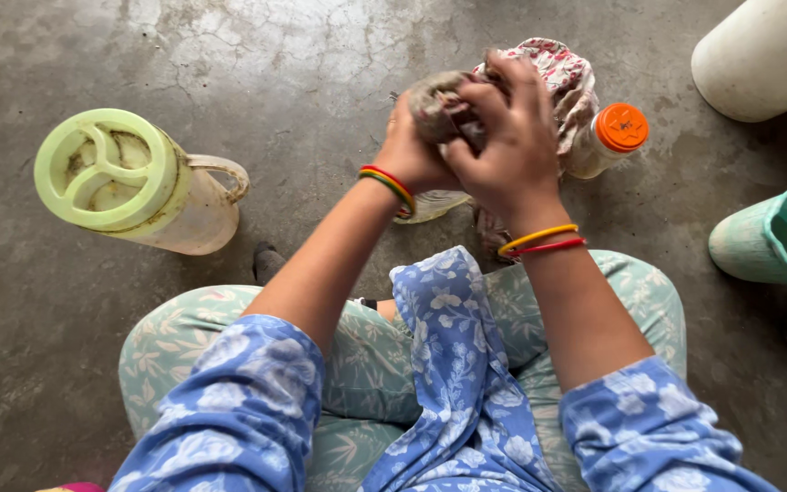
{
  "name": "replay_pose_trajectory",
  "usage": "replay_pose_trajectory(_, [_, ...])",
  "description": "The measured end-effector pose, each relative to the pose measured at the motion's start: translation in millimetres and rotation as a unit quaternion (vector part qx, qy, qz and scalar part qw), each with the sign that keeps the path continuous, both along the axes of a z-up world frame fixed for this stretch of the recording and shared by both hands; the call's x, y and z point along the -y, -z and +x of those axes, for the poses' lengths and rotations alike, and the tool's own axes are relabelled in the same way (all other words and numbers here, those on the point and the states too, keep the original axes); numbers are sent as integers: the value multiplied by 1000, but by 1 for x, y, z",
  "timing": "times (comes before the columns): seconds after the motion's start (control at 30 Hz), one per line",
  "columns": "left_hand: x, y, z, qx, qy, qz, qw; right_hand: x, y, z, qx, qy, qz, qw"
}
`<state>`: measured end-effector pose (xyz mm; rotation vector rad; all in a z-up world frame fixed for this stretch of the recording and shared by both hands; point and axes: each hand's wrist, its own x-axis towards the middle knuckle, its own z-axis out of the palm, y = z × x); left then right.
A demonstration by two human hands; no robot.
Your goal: The person sits on the floor and scrubs the inside of a clear plastic jar with a cloth. They then wipe the outside of the jar and a triangular plastic container with the cloth. The person also scrubs the inside of the triangular container using a dark scrubbing pad.
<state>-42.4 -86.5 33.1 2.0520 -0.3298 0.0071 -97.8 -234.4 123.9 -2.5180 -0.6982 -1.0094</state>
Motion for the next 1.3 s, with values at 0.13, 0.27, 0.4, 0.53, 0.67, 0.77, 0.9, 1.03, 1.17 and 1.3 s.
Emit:
replay_pose_trajectory(0.13, [-17,15,-5,59,39,-112,991,-19,-8,14,-151,-23,19,988])
replay_pose_trajectory(0.27, [-29,24,-4,85,9,-15,996,-30,-6,37,-222,66,-41,972])
replay_pose_trajectory(0.4, [-32,34,-3,50,10,12,999,-38,-2,60,-223,124,-52,966])
replay_pose_trajectory(0.53, [-31,39,-7,124,-18,-1,992,-28,5,83,-302,188,37,934])
replay_pose_trajectory(0.67, [-27,44,-11,83,-16,-3,996,14,24,105,-348,189,158,905])
replay_pose_trajectory(0.77, [-30,52,-1,101,-40,-102,989,55,48,96,-336,227,78,911])
replay_pose_trajectory(0.9, [-46,41,2,32,-176,-82,980,96,73,48,-422,271,-124,856])
replay_pose_trajectory(1.03, [-19,3,0,-79,-188,52,978,92,86,44,-450,280,-100,842])
replay_pose_trajectory(1.17, [-10,-16,1,-51,-188,136,971,72,114,87,-495,-92,352,789])
replay_pose_trajectory(1.3, [-42,-17,6,201,-180,94,958,66,133,118,-441,-106,253,855])
